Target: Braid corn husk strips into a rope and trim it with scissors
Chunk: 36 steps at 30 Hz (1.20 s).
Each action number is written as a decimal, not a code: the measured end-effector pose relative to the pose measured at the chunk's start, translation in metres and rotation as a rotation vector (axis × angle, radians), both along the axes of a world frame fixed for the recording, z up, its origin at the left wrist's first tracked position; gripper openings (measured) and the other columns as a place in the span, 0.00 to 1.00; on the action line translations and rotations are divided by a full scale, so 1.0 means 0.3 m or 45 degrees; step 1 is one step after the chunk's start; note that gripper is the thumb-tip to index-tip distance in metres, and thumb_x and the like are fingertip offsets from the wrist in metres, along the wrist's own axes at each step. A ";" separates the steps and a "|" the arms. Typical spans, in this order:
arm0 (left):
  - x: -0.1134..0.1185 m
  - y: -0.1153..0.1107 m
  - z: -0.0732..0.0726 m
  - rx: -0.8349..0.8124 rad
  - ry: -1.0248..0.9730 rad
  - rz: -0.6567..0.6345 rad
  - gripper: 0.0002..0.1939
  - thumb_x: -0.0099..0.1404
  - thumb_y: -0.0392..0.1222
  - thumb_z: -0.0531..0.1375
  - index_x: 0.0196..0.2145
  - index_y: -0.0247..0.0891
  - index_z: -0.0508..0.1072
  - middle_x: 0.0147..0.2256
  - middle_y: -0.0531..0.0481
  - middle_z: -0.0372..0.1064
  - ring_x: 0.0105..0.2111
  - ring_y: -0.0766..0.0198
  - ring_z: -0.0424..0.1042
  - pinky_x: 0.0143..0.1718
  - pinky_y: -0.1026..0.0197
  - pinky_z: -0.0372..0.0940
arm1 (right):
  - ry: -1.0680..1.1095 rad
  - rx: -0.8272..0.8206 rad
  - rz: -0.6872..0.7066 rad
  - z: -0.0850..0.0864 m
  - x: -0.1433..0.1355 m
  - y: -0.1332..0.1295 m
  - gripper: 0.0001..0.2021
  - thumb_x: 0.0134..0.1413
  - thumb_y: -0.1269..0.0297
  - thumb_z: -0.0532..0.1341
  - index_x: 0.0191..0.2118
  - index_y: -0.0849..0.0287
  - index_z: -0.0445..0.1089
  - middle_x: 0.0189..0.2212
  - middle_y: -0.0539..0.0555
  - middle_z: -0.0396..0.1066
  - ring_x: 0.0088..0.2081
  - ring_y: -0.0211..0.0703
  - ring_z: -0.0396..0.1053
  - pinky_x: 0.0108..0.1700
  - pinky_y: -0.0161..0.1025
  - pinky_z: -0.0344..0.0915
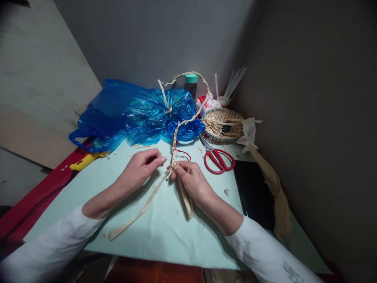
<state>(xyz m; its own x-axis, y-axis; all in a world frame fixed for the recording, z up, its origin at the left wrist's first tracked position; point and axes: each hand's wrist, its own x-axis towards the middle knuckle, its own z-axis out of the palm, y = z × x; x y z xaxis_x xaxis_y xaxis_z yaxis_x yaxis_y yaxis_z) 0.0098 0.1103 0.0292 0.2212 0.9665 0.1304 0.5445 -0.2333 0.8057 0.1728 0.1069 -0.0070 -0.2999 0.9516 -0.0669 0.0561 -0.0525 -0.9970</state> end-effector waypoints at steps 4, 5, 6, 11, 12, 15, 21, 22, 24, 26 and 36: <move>0.005 0.042 -0.046 -0.572 -0.560 -0.383 0.07 0.62 0.42 0.56 0.32 0.34 0.66 0.28 0.50 0.67 0.25 0.68 0.65 0.28 0.64 0.59 | 0.015 0.049 0.073 0.007 -0.004 -0.009 0.16 0.61 0.58 0.53 0.25 0.60 0.65 0.20 0.48 0.61 0.24 0.35 0.57 0.26 0.34 0.50; 0.009 0.043 -0.057 -0.649 -0.630 -0.421 0.07 0.63 0.41 0.55 0.33 0.34 0.66 0.28 0.50 0.66 0.22 0.71 0.62 0.25 0.66 0.56 | -0.001 0.057 0.091 0.008 -0.004 -0.009 0.16 0.61 0.58 0.52 0.25 0.59 0.64 0.21 0.49 0.62 0.24 0.36 0.57 0.26 0.34 0.51; 0.013 0.042 -0.065 -0.684 -0.667 -0.428 0.07 0.63 0.41 0.55 0.33 0.34 0.66 0.28 0.51 0.66 0.20 0.73 0.58 0.22 0.67 0.52 | -0.039 0.065 0.099 0.009 -0.002 -0.008 0.16 0.62 0.58 0.52 0.26 0.59 0.64 0.22 0.49 0.62 0.24 0.36 0.57 0.26 0.34 0.50; 0.016 0.029 -0.071 -0.776 -0.674 -0.339 0.05 0.62 0.39 0.55 0.35 0.34 0.65 0.27 0.51 0.66 0.18 0.76 0.46 0.18 0.67 0.39 | -0.332 0.207 0.133 0.016 0.012 0.002 0.16 0.62 0.60 0.50 0.25 0.59 0.62 0.21 0.48 0.60 0.24 0.35 0.54 0.28 0.35 0.51; 0.015 0.029 -0.068 -0.805 -0.683 -0.333 0.06 0.62 0.38 0.55 0.36 0.34 0.65 0.27 0.52 0.65 0.18 0.76 0.45 0.18 0.67 0.38 | -0.386 0.251 0.139 0.017 0.014 0.002 0.16 0.62 0.61 0.50 0.24 0.59 0.61 0.21 0.48 0.61 0.25 0.36 0.55 0.29 0.35 0.52; 0.012 0.031 -0.063 -0.852 -0.670 -0.350 0.09 0.61 0.38 0.55 0.40 0.34 0.65 0.24 0.56 0.60 0.18 0.75 0.44 0.18 0.67 0.39 | -0.540 0.355 0.112 0.022 0.015 -0.003 0.15 0.63 0.63 0.48 0.25 0.58 0.60 0.22 0.48 0.62 0.26 0.37 0.58 0.32 0.35 0.53; 0.022 0.006 -0.079 -0.131 0.098 -0.234 0.06 0.65 0.37 0.51 0.32 0.36 0.65 0.26 0.52 0.63 0.26 0.66 0.60 0.28 0.62 0.52 | -0.946 0.387 0.051 0.036 0.001 -0.017 0.13 0.64 0.66 0.48 0.26 0.56 0.57 0.20 0.47 0.60 0.23 0.37 0.55 0.29 0.36 0.46; 0.024 -0.001 -0.081 -0.012 0.236 -0.224 0.08 0.66 0.37 0.49 0.29 0.37 0.64 0.26 0.51 0.64 0.27 0.65 0.60 0.30 0.61 0.52 | -0.997 0.388 0.050 0.038 -0.001 -0.017 0.13 0.64 0.67 0.48 0.26 0.56 0.56 0.19 0.47 0.59 0.22 0.37 0.54 0.29 0.37 0.45; 0.024 -0.010 -0.082 0.077 0.397 -0.221 0.11 0.66 0.35 0.47 0.26 0.38 0.62 0.25 0.50 0.64 0.26 0.64 0.60 0.30 0.60 0.52 | -1.057 0.388 0.058 0.041 -0.003 -0.016 0.13 0.64 0.68 0.48 0.26 0.56 0.55 0.19 0.47 0.57 0.22 0.37 0.53 0.29 0.37 0.44; 0.021 -0.011 -0.082 0.028 0.376 -0.241 0.10 0.65 0.34 0.47 0.26 0.39 0.61 0.25 0.51 0.64 0.26 0.64 0.61 0.30 0.60 0.52 | -1.072 0.382 0.079 0.042 -0.002 -0.014 0.13 0.64 0.68 0.47 0.27 0.56 0.55 0.20 0.47 0.58 0.23 0.37 0.54 0.29 0.37 0.44; 0.031 0.029 -0.111 -0.416 -0.377 -0.171 0.07 0.56 0.39 0.52 0.22 0.37 0.62 0.21 0.55 0.56 0.24 0.68 0.55 0.26 0.63 0.49 | -0.946 0.397 0.124 0.027 0.020 -0.008 0.16 0.64 0.57 0.45 0.26 0.55 0.57 0.21 0.50 0.64 0.24 0.41 0.60 0.30 0.37 0.50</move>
